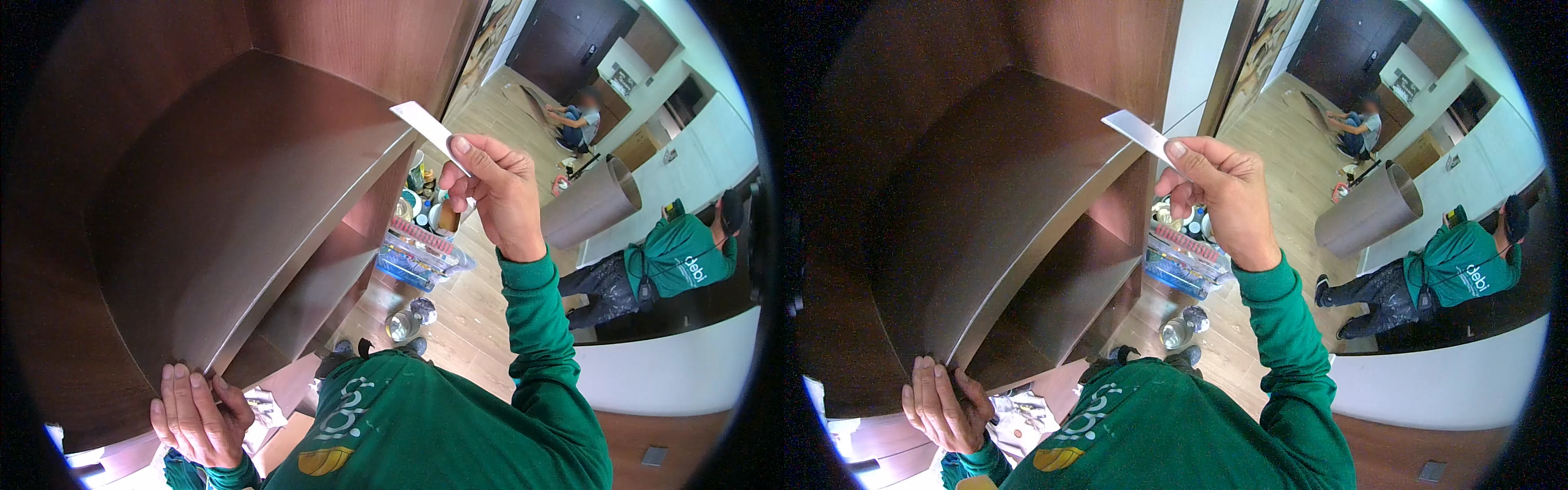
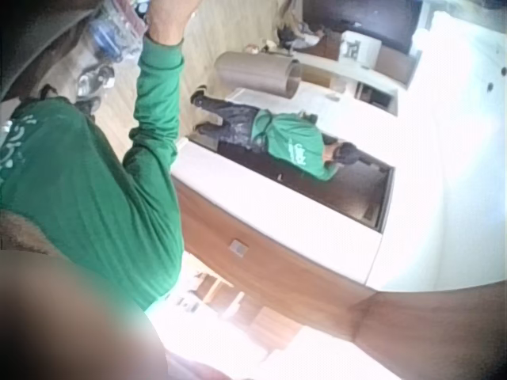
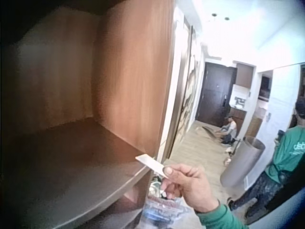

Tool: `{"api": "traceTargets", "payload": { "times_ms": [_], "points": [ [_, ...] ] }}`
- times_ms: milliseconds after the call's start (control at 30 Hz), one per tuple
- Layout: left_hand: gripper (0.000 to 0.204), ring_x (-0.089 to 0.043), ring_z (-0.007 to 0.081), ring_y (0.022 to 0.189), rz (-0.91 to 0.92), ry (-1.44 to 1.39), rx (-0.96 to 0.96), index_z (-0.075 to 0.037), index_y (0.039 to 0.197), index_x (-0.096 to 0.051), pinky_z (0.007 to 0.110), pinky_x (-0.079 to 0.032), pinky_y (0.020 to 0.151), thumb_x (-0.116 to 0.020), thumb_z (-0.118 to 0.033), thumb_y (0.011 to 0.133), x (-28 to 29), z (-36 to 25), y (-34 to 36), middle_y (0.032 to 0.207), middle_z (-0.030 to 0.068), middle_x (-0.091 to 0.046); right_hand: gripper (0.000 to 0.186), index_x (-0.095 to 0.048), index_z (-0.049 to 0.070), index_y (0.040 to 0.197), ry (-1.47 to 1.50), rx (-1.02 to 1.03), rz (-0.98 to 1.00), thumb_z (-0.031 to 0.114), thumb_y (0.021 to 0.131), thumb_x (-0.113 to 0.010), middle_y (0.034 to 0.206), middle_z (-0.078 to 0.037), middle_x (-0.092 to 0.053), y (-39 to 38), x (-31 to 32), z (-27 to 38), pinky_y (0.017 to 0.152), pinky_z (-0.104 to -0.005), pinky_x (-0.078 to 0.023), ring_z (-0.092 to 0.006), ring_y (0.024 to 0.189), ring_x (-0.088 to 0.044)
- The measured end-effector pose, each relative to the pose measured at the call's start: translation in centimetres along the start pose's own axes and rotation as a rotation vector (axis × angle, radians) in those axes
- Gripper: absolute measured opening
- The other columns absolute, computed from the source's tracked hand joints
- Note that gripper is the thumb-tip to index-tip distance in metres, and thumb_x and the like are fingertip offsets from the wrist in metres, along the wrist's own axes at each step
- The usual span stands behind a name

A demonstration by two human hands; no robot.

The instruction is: The person uses a utility knife to trim and scrape the edges of a wooden cabinet shelf. They repeatedly scrape along the edge, then peel away a thin strip of veneer or edge banding by hand. The person continues scraping and peeling along the same edge throughout the clip.

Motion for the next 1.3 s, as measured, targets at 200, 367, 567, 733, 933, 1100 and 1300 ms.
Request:
{"api": "traceTargets", "payload": {
  "times_ms": [200, 367, 567, 733, 933, 1100, 1300],
  "points": [
    [0.032, -0.070, 0.0314, 0.107, -0.023, -0.003, -0.009, 0.006, 0.117, -0.065, 0.045, -0.046, 0.102, -0.068, -0.001, 0.085, -0.1, 0.1, 0.0, 0.113, 0.0207, -0.071, 0.023, -0.070, 0.000, 0.096, 0.130, -0.065, 0.002, 0.022, 0.100, -0.062, 0.073, -0.009, -0.068, -0.7, 0.5, 0.1, 0.050, -0.0238, -0.046, -0.0128, 0.054, -0.060],
    [0.030, -0.071, 0.0308, 0.105, -0.038, 0.006, 0.001, 0.004, 0.115, -0.066, 0.044, -0.046, 0.103, -0.068, -0.004, 0.087, -0.2, 0.0, 0.0, 0.111, 0.0195, -0.072, 0.023, -0.068, 0.000, 0.095, 0.129, -0.089, -0.007, 0.022, 0.099, -0.063, 0.076, -0.009, -0.070, -1.2, 0.7, -0.1, 0.050, -0.0239, -0.048, -0.0137, 0.054, -0.061],
    [0.032, -0.070, 0.0308, 0.107, -0.023, 0.001, 0.004, 0.004, 0.118, -0.064, 0.044, -0.046, 0.103, -0.068, -0.002, 0.087, 0.0, 0.0, 0.1, 0.114, 0.0198, -0.071, 0.018, -0.064, -0.003, 0.104, 0.091, -0.094, 0.011, 0.014, 0.099, -0.059, 0.081, -0.013, -0.071, -0.5, 0.4, -0.1, 0.053, -0.0255, -0.051, -0.0158, 0.056, -0.064],
    [0.034, -0.070, 0.0310, 0.108, -0.015, -0.005, 0.014, 0.004, 0.119, -0.063, 0.045, -0.045, 0.104, -0.068, -0.002, 0.086, 0.0, -0.1, -0.1, 0.115, 0.0202, -0.070, 0.021, -0.061, -0.002, 0.107, 0.159, -0.146, 0.113, 0.015, 0.098, -0.053, 0.076, -0.012, -0.068, 0.5, 0.3, -0.4, 0.050, -0.0253, -0.047, -0.0154, 0.052, -0.059],
    [0.034, -0.069, 0.0320, 0.109, 0.014, 0.003, 0.009, 0.005, 0.119, -0.064, 0.045, -0.045, 0.104, -0.068, -0.002, 0.086, 0.2, -0.2, -0.2, 0.115, 0.0217, -0.070, 0.023, -0.062, 0.002, 0.105, 0.079, -0.193, 0.105, 0.022, 0.100, -0.052, 0.072, -0.009, -0.065, 1.8, 0.5, -0.2, 0.045, -0.0226, -0.038, -0.0122, 0.048, -0.054],
    [0.033, -0.070, 0.0328, 0.108, 0.028, 0.008, 0.010, 0.007, 0.118, -0.064, 0.045, -0.045, 0.104, -0.068, -0.003, 0.086, 0.4, -0.2, -0.3, 0.113, 0.0227, -0.070, 0.023, -0.065, 0.002, 0.100, -0.288, -0.156, 0.075, 0.021, 0.101, -0.053, 0.066, -0.008, -0.064, 2.6, -0.1, 0.4, 0.043, -0.0219, -0.038, -0.0106, 0.046, -0.054],
    [0.031, -0.070, 0.0328, 0.108, 0.034, 0.012, 0.008, 0.007, 0.117, -0.064, 0.045, -0.045, 0.103, -0.068, -0.003, 0.087, 0.5, -0.2, -0.3, 0.113, 0.0225, -0.070, 0.025, -0.067, 0.001, 0.101, -0.382, -0.176, 0.097, 0.022, 0.102, -0.053, 0.065, -0.008, -0.065, 3.8, -0.2, 0.8, 0.045, -0.0220, -0.042, -0.0102, 0.047, -0.056]
  ]
}}
Point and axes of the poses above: each hand's wrist, its own y-axis towards the middle knuckle, its own x-axis out of the back of the hand, z = x × y, the point moved 1 cm from there along y, towards the middle knuckle
